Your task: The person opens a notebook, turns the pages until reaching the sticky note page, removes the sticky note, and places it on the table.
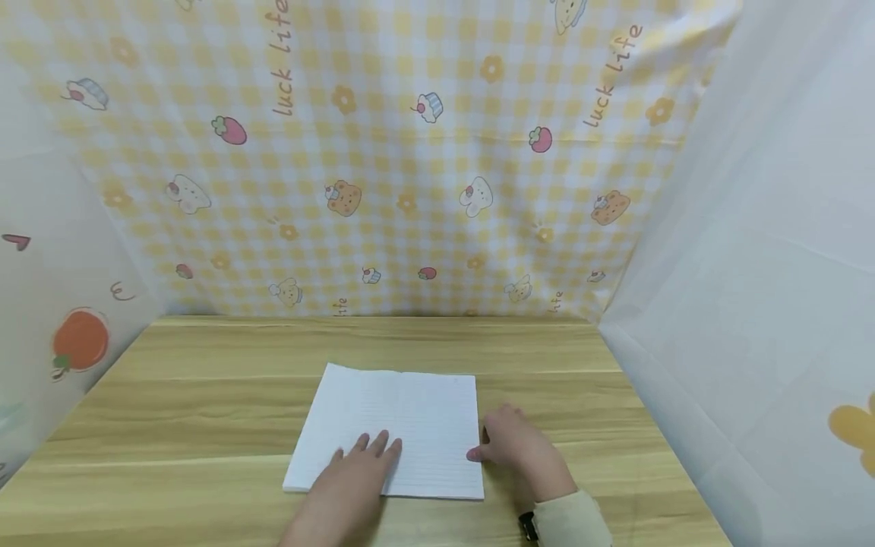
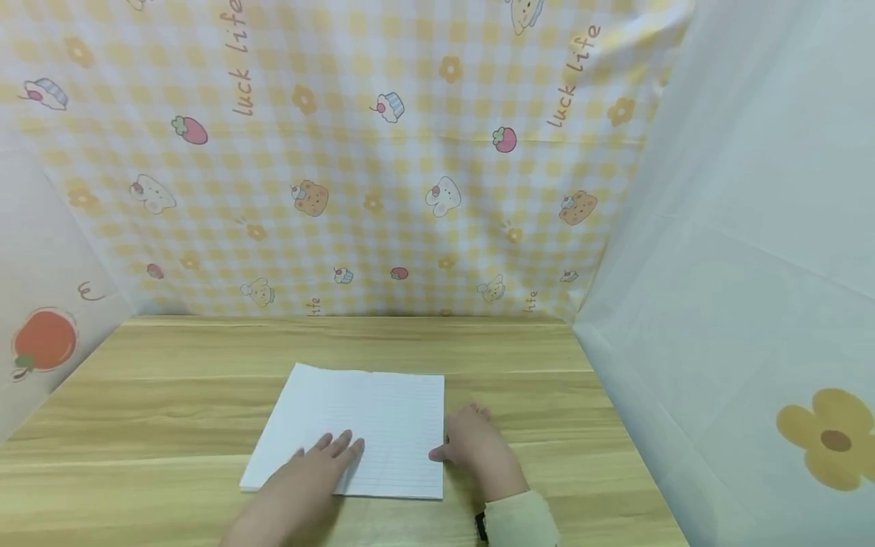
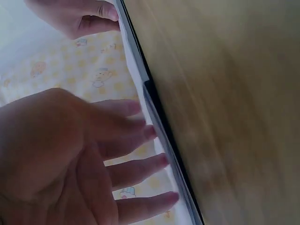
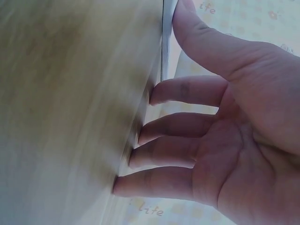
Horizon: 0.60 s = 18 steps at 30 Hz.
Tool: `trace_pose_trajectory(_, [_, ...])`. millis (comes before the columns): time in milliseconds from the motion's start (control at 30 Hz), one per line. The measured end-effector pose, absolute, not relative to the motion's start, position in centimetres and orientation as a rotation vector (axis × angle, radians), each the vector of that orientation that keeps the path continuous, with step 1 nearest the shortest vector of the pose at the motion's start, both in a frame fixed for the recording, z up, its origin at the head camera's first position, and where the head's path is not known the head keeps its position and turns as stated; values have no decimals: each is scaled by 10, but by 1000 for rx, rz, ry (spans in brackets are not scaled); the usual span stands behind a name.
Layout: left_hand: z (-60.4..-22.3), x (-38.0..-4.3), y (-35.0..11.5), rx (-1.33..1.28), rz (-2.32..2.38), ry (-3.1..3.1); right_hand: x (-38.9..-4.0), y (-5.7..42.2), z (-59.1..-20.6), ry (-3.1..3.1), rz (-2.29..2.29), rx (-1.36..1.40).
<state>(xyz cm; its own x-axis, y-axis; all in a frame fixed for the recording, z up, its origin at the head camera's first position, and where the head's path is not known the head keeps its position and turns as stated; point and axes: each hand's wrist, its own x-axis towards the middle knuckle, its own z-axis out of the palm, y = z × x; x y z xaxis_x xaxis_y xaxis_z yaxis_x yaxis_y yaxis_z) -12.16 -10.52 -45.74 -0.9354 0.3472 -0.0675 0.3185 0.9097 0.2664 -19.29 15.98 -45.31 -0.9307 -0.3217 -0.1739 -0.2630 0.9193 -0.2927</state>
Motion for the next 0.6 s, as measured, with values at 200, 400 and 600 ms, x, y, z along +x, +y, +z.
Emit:
trace_pose_trajectory(200, [-459,-118,-102,554,413,2941,-192,161,-451,2861,-396,-452])
trace_pose_trajectory(400, [-458,-119,-97,548,384,2935,-191,162,-450,2843,-400,-466])
trace_pose_trajectory(600, [-457,-121,-95,540,339,2924,-190,164,-449,2815,-404,-427])
